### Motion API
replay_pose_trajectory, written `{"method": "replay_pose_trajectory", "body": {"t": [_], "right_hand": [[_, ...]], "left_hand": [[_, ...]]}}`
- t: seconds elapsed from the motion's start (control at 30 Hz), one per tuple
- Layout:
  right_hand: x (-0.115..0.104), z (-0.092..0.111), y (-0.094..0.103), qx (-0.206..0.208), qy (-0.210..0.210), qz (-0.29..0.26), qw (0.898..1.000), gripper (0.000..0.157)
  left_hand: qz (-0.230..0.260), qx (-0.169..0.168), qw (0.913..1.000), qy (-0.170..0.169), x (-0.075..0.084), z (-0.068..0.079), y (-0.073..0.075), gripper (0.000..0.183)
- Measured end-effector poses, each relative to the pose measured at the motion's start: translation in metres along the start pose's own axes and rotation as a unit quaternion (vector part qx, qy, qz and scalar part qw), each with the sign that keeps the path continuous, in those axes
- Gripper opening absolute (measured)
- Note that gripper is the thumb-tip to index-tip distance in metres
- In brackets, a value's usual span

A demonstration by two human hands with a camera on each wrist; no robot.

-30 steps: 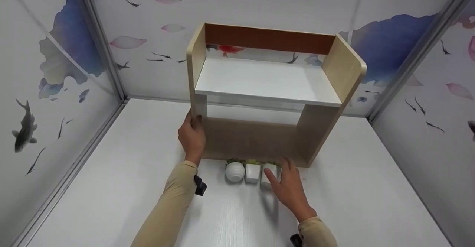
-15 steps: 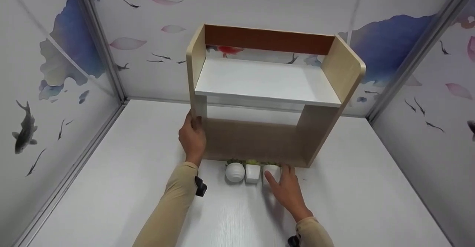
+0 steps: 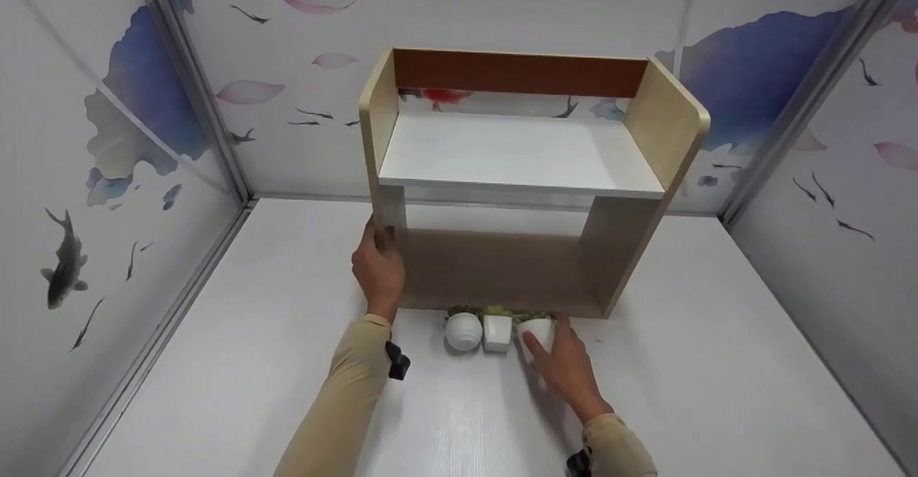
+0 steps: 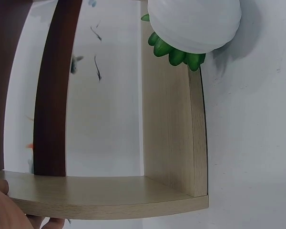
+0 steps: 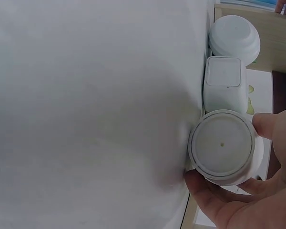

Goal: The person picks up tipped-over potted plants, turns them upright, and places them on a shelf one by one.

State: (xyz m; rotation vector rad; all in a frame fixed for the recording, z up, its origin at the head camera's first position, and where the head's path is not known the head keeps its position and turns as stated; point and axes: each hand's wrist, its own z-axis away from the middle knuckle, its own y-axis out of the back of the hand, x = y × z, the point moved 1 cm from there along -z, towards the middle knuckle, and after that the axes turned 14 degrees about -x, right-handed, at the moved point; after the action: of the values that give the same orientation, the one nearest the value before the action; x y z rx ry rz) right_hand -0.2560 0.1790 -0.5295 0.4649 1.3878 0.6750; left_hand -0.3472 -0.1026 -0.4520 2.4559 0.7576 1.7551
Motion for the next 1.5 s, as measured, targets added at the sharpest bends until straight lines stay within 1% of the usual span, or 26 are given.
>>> {"method": "replay_pose_trajectory", "body": {"t": [0.33, 0.57, 0.7, 0.8, 0.97, 1.13, 1.3, 1.43, 1.5], "right_hand": [[0.007, 0.002, 0.014, 0.001, -0.007, 0.018, 1.0, 0.074], [0.01, 0.009, 0.02, 0.001, 0.011, 0.007, 1.0, 0.071], [0.012, 0.013, 0.023, 0.004, 0.01, 0.007, 1.0, 0.07], [0.008, 0.014, 0.025, 0.008, 0.01, -0.002, 1.0, 0.071], [-0.005, 0.017, 0.029, 0.016, 0.022, -0.026, 0.999, 0.073], [-0.024, 0.022, 0.035, 0.045, 0.043, -0.033, 0.998, 0.068], [-0.044, 0.028, 0.044, 0.062, 0.064, -0.048, 0.995, 0.069], [-0.059, 0.034, 0.052, 0.072, 0.079, -0.061, 0.992, 0.068], [-0.066, 0.037, 0.056, 0.079, 0.091, -0.067, 0.991, 0.068]], "left_hand": [[0.016, 0.007, 0.9998, 0.005, -0.001, 0.006, -0.013, 0.039], [0.011, 0.012, 0.9999, 0.003, -0.004, 0.01, -0.02, 0.038], [0.01, 0.013, 0.9999, 0.002, -0.005, 0.013, -0.022, 0.037], [0.008, 0.015, 0.9998, -0.001, -0.005, 0.013, -0.02, 0.037], [0.003, 0.018, 0.9998, 0.0, -0.006, 0.012, -0.013, 0.037], [-0.002, 0.015, 0.9999, -0.003, -0.005, 0.009, -0.007, 0.037], [-0.01, 0.008, 0.9999, -0.009, -0.003, 0.005, -0.002, 0.037], [-0.018, 0.007, 0.9998, -0.005, -0.003, 0.002, 0.0, 0.038], [-0.018, 0.008, 0.9998, -0.008, -0.003, 0.0, 0.001, 0.038]]}}
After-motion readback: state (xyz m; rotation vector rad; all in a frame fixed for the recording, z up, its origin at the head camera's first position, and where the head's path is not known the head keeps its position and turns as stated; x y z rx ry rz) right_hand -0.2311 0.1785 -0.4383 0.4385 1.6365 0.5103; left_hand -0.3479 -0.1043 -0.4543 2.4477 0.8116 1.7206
